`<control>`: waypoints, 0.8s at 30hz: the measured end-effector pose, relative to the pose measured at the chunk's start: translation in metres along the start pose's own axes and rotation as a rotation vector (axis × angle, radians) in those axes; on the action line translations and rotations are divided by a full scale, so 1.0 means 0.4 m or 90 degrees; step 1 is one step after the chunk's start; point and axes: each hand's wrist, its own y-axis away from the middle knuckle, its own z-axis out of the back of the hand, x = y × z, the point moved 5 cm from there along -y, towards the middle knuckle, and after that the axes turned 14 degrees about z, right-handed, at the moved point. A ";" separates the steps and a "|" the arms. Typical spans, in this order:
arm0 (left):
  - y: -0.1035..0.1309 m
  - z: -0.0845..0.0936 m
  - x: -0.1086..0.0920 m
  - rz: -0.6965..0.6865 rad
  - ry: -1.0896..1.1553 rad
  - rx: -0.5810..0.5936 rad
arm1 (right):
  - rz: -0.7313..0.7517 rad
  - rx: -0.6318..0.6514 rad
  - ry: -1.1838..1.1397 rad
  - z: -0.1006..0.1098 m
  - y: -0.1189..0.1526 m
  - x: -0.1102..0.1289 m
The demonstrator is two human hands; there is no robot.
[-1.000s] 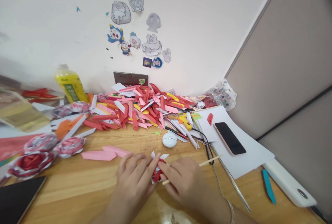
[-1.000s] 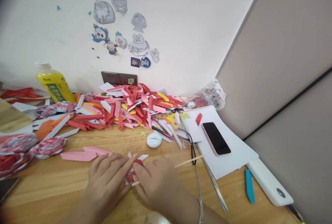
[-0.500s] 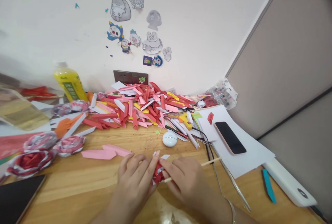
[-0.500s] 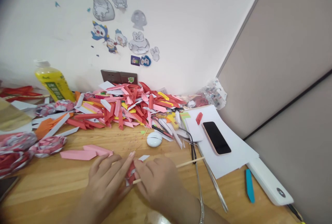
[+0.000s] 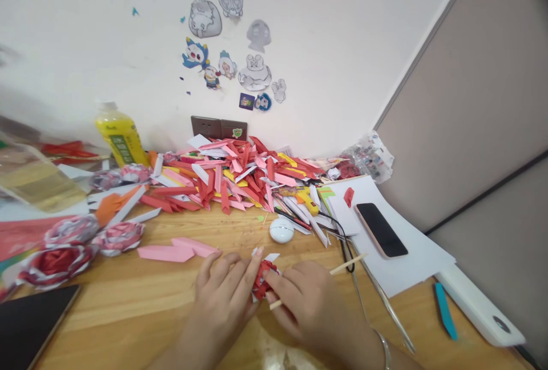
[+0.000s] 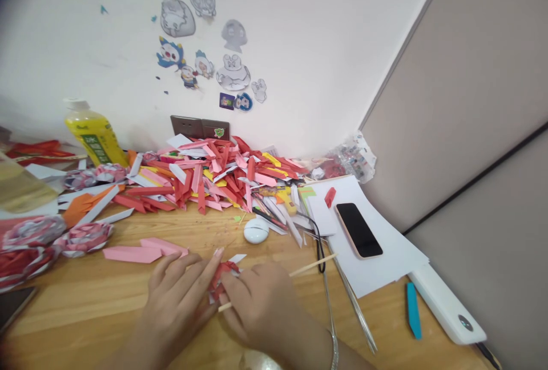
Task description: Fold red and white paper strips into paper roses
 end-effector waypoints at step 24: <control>0.004 -0.004 0.007 0.002 0.021 0.025 | -0.020 -0.001 -0.132 0.006 0.007 -0.034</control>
